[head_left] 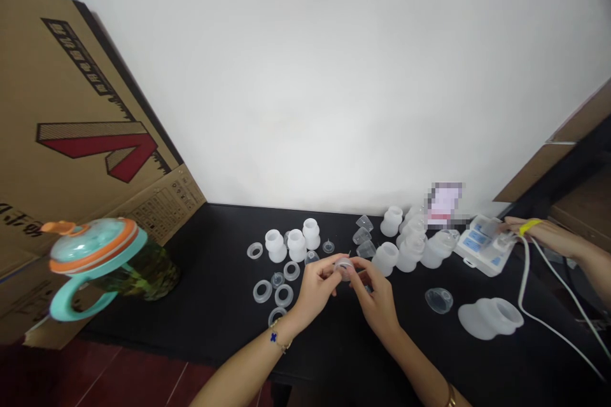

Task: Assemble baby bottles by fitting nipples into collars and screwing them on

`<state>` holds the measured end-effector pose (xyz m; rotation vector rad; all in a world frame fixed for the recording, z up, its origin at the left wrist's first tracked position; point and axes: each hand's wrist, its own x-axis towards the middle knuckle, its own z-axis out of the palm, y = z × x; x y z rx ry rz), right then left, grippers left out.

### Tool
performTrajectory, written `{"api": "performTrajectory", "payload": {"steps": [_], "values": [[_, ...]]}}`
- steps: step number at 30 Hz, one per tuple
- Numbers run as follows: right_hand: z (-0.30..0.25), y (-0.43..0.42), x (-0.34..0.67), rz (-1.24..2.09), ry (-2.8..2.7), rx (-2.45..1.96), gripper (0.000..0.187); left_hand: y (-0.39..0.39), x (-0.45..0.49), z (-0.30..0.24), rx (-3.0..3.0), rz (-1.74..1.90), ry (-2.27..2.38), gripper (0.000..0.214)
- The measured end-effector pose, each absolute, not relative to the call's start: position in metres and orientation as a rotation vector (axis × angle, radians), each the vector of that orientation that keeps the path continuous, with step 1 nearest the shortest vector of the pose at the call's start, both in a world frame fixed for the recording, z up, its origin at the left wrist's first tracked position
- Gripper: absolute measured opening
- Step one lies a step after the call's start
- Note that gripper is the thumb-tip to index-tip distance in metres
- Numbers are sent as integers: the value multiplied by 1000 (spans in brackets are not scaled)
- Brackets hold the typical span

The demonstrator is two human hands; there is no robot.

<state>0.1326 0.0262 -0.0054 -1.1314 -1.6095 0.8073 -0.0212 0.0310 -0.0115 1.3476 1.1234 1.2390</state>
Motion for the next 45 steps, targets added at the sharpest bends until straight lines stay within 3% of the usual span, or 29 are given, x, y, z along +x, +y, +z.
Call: {"api": "performTrajectory", "payload": {"steps": [21, 30, 45], "values": [[-7, 28, 133, 789, -1633, -1137, 29, 28, -20, -12, 1345, 1279, 1146, 47], [-5, 27, 133, 823, -1637, -1180, 34, 26, -18, -13, 1340, 1352, 1144, 27], [-10, 30, 134, 781, -1685, -1192, 31, 25, -16, -7, 1442, 1352, 1204, 18]]}}
